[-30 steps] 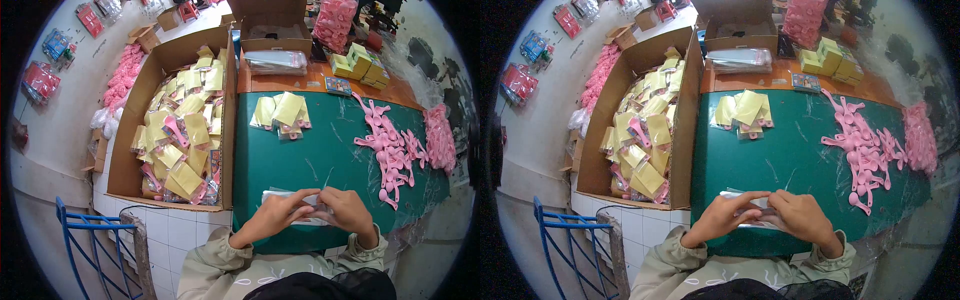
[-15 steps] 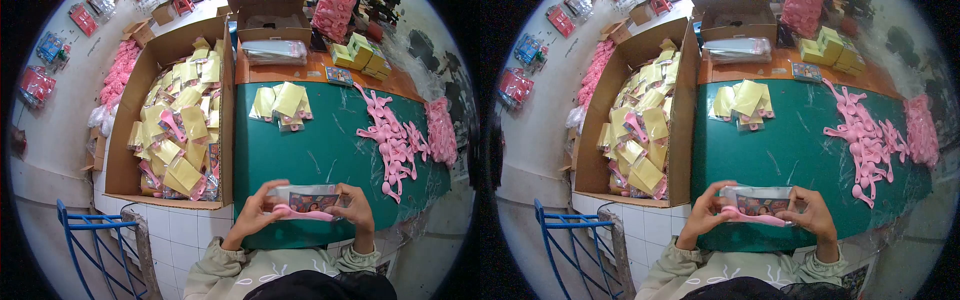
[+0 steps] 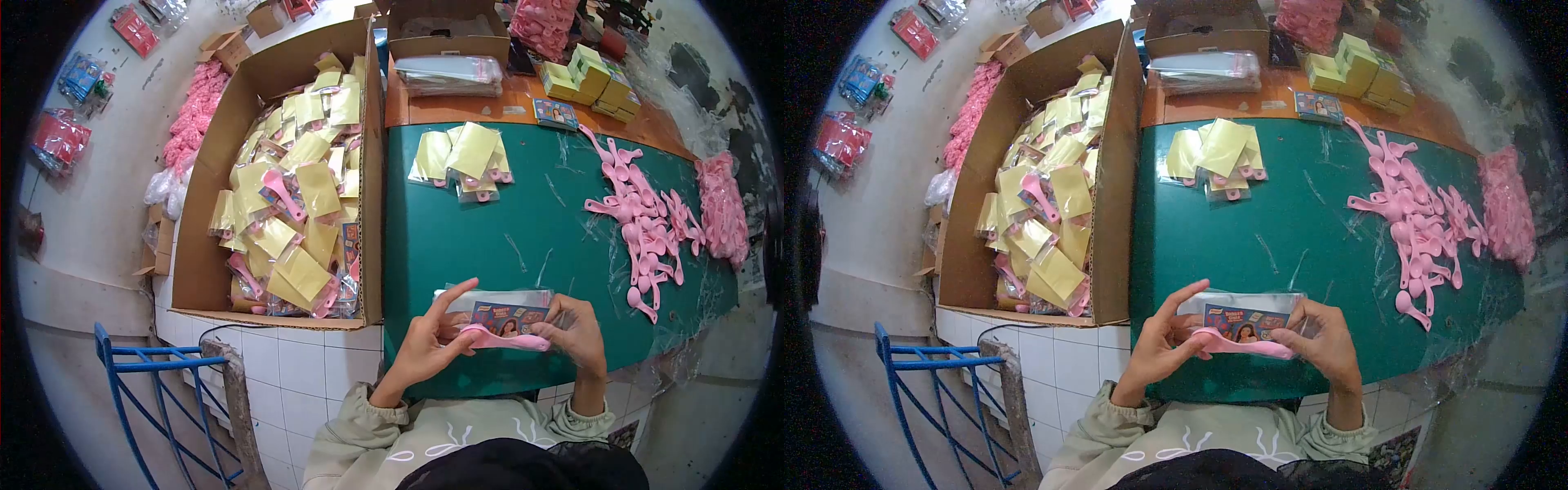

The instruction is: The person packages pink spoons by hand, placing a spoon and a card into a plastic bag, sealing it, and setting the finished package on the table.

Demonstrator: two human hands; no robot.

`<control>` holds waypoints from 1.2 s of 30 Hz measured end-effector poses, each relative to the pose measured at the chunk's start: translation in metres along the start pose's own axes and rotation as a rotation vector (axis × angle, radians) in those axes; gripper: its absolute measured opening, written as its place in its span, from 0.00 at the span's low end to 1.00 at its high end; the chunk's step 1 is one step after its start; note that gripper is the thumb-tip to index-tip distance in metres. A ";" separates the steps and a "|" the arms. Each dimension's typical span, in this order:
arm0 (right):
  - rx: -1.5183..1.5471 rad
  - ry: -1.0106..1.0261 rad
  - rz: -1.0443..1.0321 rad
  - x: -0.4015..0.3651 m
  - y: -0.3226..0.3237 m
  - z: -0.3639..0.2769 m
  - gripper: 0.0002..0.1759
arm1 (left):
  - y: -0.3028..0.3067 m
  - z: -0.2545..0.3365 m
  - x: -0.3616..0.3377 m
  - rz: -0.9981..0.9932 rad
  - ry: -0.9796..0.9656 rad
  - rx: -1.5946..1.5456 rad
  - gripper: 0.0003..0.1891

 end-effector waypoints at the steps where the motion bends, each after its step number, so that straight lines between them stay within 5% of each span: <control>1: 0.023 -0.024 0.021 -0.001 -0.002 -0.002 0.08 | -0.001 -0.001 -0.001 0.012 0.008 -0.016 0.39; 7: -0.116 -0.026 0.077 -0.006 0.001 0.000 0.05 | -0.006 0.001 -0.003 0.065 0.079 0.033 0.43; 9: -0.173 -0.031 0.177 -0.007 -0.002 -0.011 0.04 | -0.006 -0.003 -0.001 0.158 -0.158 0.189 0.44; 12: -0.356 0.308 0.368 -0.004 -0.003 -0.010 0.09 | -0.009 -0.016 -0.005 0.217 -0.297 0.364 0.42; 13: -0.376 0.338 0.307 -0.003 -0.007 -0.014 0.13 | -0.010 -0.020 -0.008 0.223 -0.307 0.414 0.41; 16: -0.505 0.433 0.050 -0.003 -0.020 -0.030 0.24 | -0.025 -0.036 -0.014 -0.015 0.033 -0.245 0.36; 18: -0.687 0.502 -0.197 -0.006 -0.025 -0.029 0.31 | -0.024 -0.042 -0.020 -0.019 0.113 -0.281 0.32; 29: -0.738 0.459 -0.096 -0.001 -0.077 0.001 0.13 | -0.008 -0.049 -0.034 -0.007 0.110 0.037 0.30; 36: -0.790 0.567 -0.207 0.001 -0.079 -0.003 0.12 | -0.010 -0.032 -0.034 0.006 0.091 -0.147 0.30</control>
Point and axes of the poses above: each hand's wrist, its own x-axis towards the middle knuckle, its own y-axis out of the back of the hand, z = x × y, the point moved 2 cm from there along x, towards the middle knuckle, and after that the axes turned 4 degrees about -y, right-handed, at the moved point
